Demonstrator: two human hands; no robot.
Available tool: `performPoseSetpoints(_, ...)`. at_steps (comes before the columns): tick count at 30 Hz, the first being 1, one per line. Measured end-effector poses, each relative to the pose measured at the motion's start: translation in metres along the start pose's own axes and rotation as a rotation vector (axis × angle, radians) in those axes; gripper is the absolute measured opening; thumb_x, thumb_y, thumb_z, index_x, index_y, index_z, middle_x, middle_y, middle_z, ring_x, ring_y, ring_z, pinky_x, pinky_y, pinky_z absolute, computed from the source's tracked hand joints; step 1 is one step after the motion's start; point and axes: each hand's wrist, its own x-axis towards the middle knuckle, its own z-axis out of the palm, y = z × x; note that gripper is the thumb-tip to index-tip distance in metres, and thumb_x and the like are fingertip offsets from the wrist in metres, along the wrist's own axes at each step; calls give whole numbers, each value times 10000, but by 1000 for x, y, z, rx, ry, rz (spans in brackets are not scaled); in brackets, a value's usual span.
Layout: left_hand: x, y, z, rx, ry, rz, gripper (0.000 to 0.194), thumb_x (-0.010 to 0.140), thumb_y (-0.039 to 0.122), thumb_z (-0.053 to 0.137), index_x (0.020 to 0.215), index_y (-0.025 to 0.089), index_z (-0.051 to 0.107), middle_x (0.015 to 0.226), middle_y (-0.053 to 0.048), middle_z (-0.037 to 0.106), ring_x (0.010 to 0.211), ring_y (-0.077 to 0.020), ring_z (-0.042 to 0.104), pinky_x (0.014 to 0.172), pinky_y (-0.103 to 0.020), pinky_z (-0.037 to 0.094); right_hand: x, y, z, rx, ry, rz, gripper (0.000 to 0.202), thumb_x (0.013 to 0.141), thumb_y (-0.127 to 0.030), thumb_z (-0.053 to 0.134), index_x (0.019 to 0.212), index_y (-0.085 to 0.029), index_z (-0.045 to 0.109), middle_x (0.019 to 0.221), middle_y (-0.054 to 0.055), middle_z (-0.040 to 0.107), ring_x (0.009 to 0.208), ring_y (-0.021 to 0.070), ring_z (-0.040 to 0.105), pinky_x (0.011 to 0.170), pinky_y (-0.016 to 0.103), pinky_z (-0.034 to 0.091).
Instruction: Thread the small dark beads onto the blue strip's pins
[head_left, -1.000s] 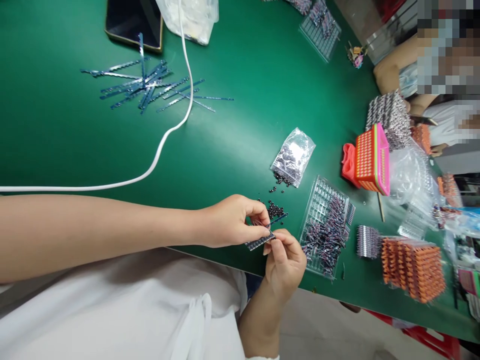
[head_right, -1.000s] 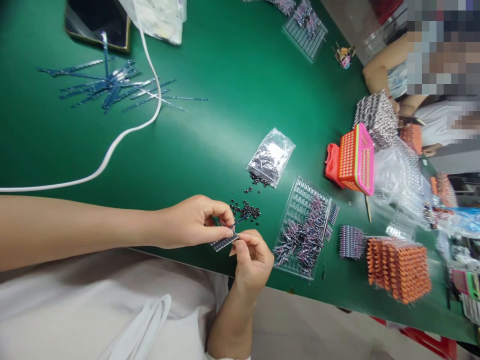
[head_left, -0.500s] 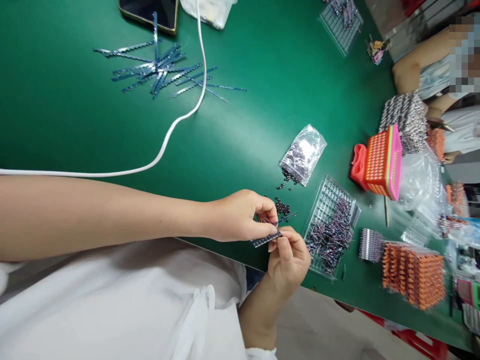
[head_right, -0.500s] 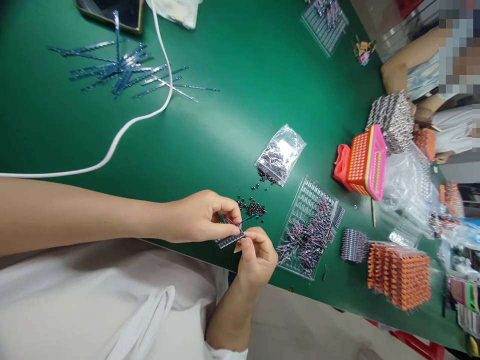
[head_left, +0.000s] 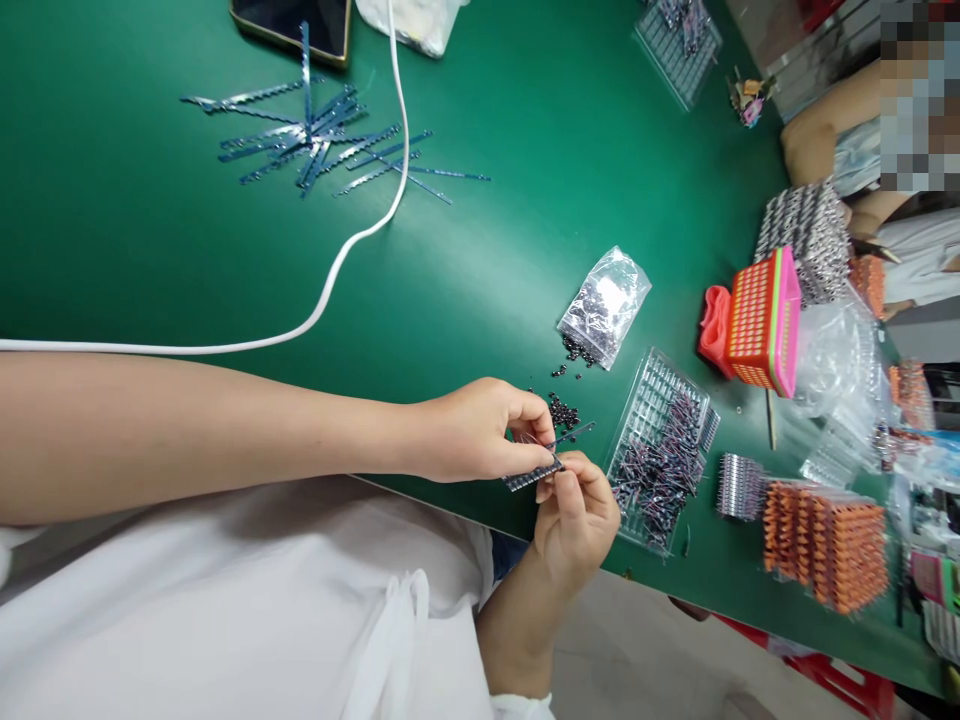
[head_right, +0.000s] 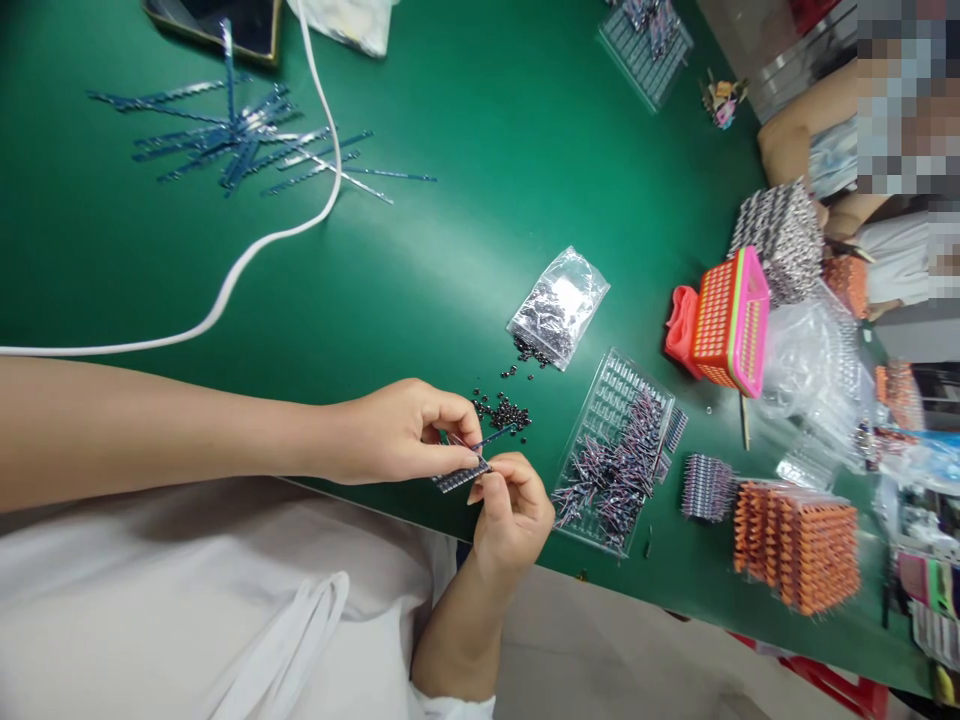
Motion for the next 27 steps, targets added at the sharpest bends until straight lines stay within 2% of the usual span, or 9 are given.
performPoseSetpoints(11, 0, 0, 0, -14, 1, -35, 141, 804, 294, 644, 798, 154, 661, 753, 12, 690, 538, -70, 501, 562, -199, 394, 0, 0, 2, -60, 32, 3, 125, 798, -304, 741, 772, -189, 701, 686, -19, 599, 499, 63, 510, 434, 190, 373)
performPoseSetpoints(22, 0, 3, 1, -167, -33, -135, 158, 784, 303, 668, 784, 149, 634, 625, 41, 587, 563, -88, 479, 514, -199, 355, 2, -2, 1, -57, -17, 31, 180, 805, -360, 730, 758, -193, 682, 663, -26, 560, 459, 46, 443, 400, 183, 302)
performPoseSetpoints(27, 0, 3, 1, -174, -26, -146, 146, 775, 286, 673, 763, 149, 625, 618, 43, 585, 556, -85, 471, 511, -199, 348, 2, -2, 2, -14, -11, 34, 137, 802, -324, 735, 764, -201, 691, 675, -28, 570, 473, 46, 455, 414, 186, 307)
